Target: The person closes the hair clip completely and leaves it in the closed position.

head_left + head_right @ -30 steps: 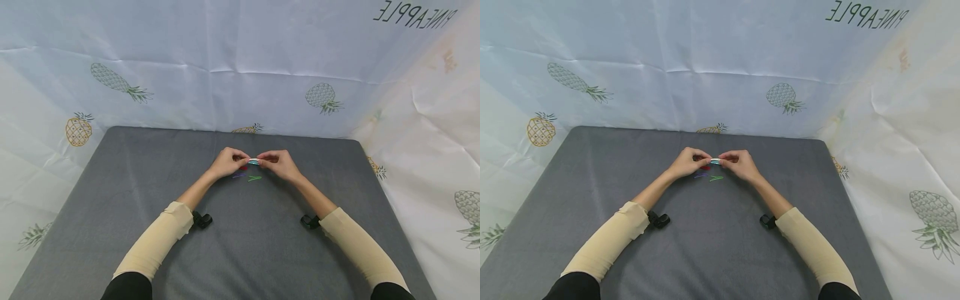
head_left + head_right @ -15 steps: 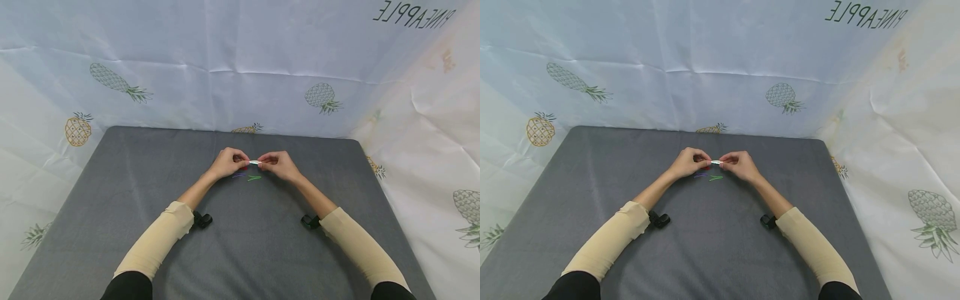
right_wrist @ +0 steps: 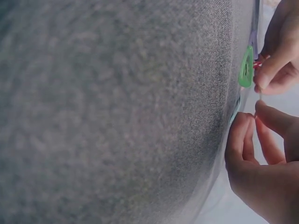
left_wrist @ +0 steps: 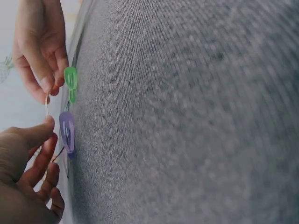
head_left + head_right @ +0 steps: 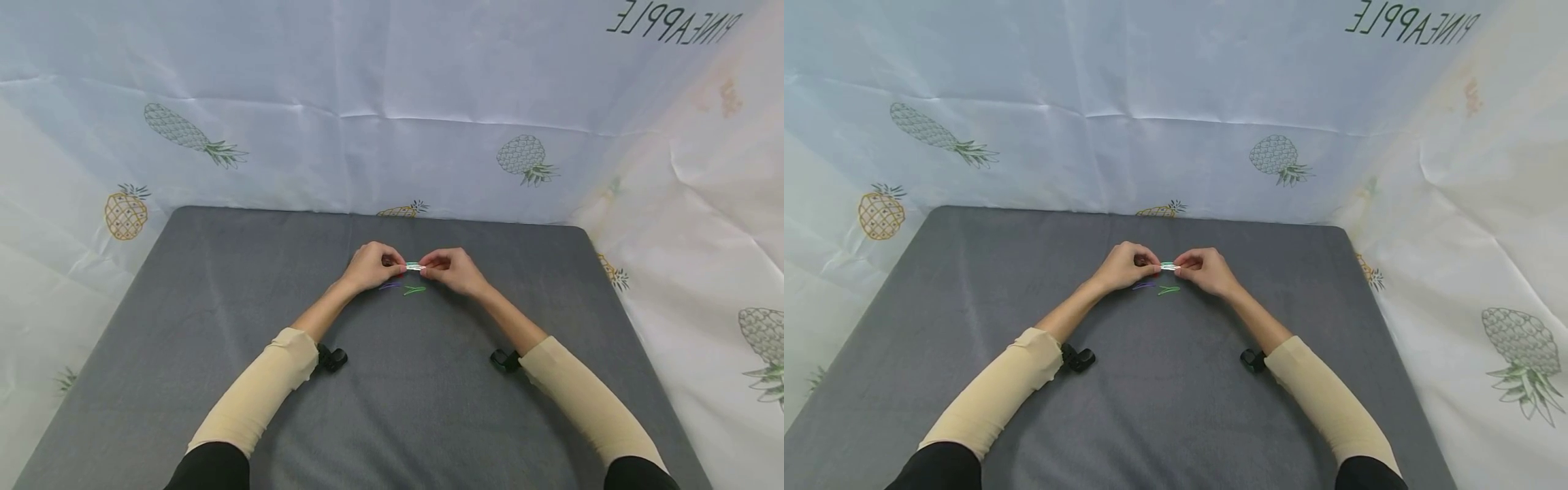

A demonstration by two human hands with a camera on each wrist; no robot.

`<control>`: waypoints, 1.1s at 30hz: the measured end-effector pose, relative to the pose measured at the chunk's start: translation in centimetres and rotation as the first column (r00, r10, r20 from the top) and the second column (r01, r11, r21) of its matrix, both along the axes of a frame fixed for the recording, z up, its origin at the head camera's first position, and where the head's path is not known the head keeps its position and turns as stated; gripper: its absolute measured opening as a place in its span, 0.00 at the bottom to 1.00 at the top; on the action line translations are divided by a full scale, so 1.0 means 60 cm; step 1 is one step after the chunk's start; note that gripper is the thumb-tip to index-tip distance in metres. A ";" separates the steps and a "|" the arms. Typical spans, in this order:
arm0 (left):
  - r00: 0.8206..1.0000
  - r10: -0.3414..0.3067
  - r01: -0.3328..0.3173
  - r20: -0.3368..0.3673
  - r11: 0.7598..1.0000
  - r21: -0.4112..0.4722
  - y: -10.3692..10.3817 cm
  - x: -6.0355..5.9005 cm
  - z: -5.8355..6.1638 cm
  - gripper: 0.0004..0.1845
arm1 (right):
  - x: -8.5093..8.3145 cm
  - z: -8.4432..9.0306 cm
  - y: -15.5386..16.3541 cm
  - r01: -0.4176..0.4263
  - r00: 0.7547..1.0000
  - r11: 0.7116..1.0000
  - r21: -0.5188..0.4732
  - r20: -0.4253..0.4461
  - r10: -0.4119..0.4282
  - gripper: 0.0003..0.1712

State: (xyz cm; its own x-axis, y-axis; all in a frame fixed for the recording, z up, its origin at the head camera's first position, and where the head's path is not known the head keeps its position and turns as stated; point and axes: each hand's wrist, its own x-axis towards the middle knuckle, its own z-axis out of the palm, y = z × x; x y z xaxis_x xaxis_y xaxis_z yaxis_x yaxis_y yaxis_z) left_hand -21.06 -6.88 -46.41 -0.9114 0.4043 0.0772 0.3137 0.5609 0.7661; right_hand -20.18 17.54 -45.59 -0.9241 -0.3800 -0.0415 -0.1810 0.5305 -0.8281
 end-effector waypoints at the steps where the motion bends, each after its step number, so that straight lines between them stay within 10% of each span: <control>1: 1.000 0.007 -0.007 -0.005 1.000 -0.012 0.001 0.000 0.000 0.05 | -0.001 0.000 -0.001 -0.003 1.000 1.000 0.005 0.005 0.003 0.13; 33: 0.999 0.034 -0.036 -0.022 0.992 -0.118 0.005 0.004 0.002 0.05 | 0.001 0.004 -0.008 -0.028 0.999 0.996 0.090 0.039 0.025 0.11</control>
State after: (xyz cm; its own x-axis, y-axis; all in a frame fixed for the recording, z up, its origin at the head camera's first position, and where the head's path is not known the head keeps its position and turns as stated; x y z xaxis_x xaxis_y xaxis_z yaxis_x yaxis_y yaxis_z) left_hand -20.80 -6.60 -46.30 -0.9239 0.3795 0.0491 0.3068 0.6579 0.6877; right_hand -20.14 17.07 -45.38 -0.9109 -0.3974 -0.1115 -0.1655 0.5991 -0.7834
